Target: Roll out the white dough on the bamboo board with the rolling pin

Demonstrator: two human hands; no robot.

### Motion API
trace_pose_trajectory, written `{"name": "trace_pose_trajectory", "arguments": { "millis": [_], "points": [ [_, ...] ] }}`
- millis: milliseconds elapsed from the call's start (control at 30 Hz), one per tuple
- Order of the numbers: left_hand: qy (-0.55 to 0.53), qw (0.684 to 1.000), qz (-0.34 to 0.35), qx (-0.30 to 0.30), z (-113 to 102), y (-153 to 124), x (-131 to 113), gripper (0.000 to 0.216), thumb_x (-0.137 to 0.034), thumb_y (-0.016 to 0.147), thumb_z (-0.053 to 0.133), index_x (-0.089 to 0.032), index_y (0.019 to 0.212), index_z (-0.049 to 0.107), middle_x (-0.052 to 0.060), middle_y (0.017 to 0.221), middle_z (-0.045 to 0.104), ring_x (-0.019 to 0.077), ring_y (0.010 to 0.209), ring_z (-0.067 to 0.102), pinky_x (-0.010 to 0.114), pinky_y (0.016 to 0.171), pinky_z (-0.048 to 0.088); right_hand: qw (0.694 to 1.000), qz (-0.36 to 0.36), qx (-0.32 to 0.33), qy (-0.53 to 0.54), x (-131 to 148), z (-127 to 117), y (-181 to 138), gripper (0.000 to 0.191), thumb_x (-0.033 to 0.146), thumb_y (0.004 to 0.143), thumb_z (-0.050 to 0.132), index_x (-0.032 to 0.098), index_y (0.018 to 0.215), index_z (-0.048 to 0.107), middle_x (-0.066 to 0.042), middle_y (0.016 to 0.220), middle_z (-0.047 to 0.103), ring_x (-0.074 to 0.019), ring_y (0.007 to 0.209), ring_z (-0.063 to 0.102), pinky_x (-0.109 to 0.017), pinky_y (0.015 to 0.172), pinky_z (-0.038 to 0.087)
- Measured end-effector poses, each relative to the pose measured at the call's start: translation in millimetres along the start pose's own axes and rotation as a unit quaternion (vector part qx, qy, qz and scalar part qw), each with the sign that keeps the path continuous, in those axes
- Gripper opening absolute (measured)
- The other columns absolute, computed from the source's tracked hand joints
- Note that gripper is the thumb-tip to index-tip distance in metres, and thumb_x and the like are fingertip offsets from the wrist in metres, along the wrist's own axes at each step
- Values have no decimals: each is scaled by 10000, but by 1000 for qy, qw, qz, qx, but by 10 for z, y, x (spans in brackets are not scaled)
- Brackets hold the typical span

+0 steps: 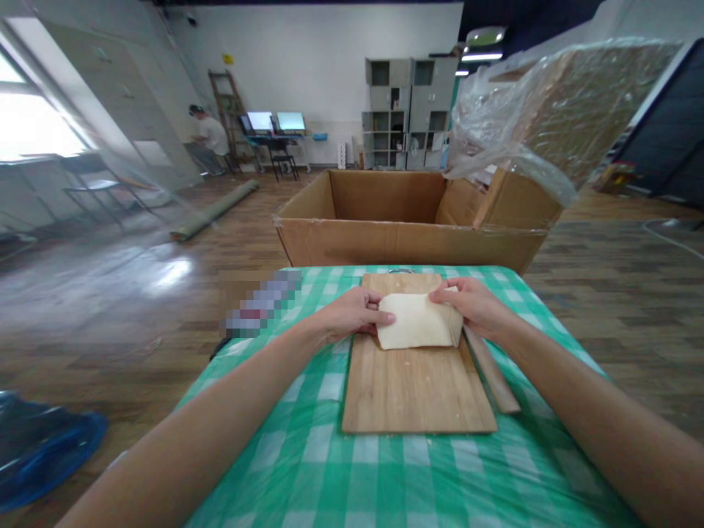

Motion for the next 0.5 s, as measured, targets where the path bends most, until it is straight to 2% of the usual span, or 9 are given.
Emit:
{"name": "trace_pose_trajectory", "arguments": {
  "millis": [33, 67, 133, 200, 233, 267, 367, 500],
  "points": [
    [-24, 999, 6, -28, -45, 26, 14, 410, -365, 662, 906, -120, 955, 759, 85, 893, 747, 151, 721, 665, 230, 610, 497, 1000, 21, 5, 4, 0, -15, -2, 191, 256, 682, 801, 177, 697, 628, -1, 624, 652, -127, 517, 575, -211, 433, 426],
    [-45, 997, 20, -63, -81, 51, 25, 415, -370, 655, 911, -115, 944, 755, 84, 888, 745, 151, 728, 664, 231, 621, 501, 998, 52, 37, 1, 4, -15, -18, 195, 254, 684, 792, 181, 701, 611, 2, 612, 642, -127, 496, 574, -209, 415, 427],
    [-66, 989, 58, -122, -110, 88, 40, 406, -397, 677, 898, -113, 929, 753, 76, 860, 740, 145, 714, 653, 227, 611, 494, 979, 122, 160, -19, 22, 29, -95, 195, 289, 718, 779, 177, 776, 630, -34, 674, 689, -160, 524, 633, -230, 430, 482],
    [-62, 985, 81, -136, -75, 102, 43, 388, -412, 717, 876, -120, 944, 759, 66, 834, 738, 134, 675, 635, 217, 576, 473, 950, 156, 267, -49, 51, 101, -193, 251, 351, 760, 784, 163, 879, 667, -83, 783, 739, -192, 601, 690, -256, 477, 532],
    [-56, 987, 84, -126, -40, 102, 41, 375, -410, 737, 866, -124, 956, 763, 63, 827, 740, 128, 654, 628, 211, 558, 462, 944, 150, 289, -59, 65, 138, -228, 283, 379, 774, 791, 159, 915, 680, -90, 821, 748, -191, 630, 699, -252, 496, 538],
    [-51, 989, 81, -111, -1, 99, 38, 361, -404, 752, 859, -128, 964, 767, 61, 820, 742, 123, 634, 623, 206, 542, 451, 947, 129, 289, -62, 78, 173, -249, 303, 397, 782, 799, 159, 932, 689, -83, 844, 751, -179, 648, 696, -237, 508, 531],
    [-77, 991, 70, -85, 84, 84, 23, 344, -356, 760, 870, -130, 998, 767, 69, 840, 755, 123, 633, 645, 199, 537, 468, 972, 38, 229, -34, 87, 258, -243, 301, 402, 785, 819, 165, 926, 700, -49, 861, 747, -146, 682, 669, -205, 530, 489],
    [-185, 981, 43, -43, 102, 77, 18, 367, -283, 761, 881, -106, 1055, 750, 133, 1012, 774, 172, 822, 731, 255, 733, 597, 993, -10, 113, 20, 24, 262, -138, 326, 402, 758, 828, 165, 943, 704, -44, 835, 748, -165, 688, 660, -240, 559, 483]
  ]
}}
Point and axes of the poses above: each hand's wrist, its own y-axis towards the middle knuckle, its own z-axis out of the palm, x = y × z, the point moved 2 cm from there along y, towards the middle knuckle
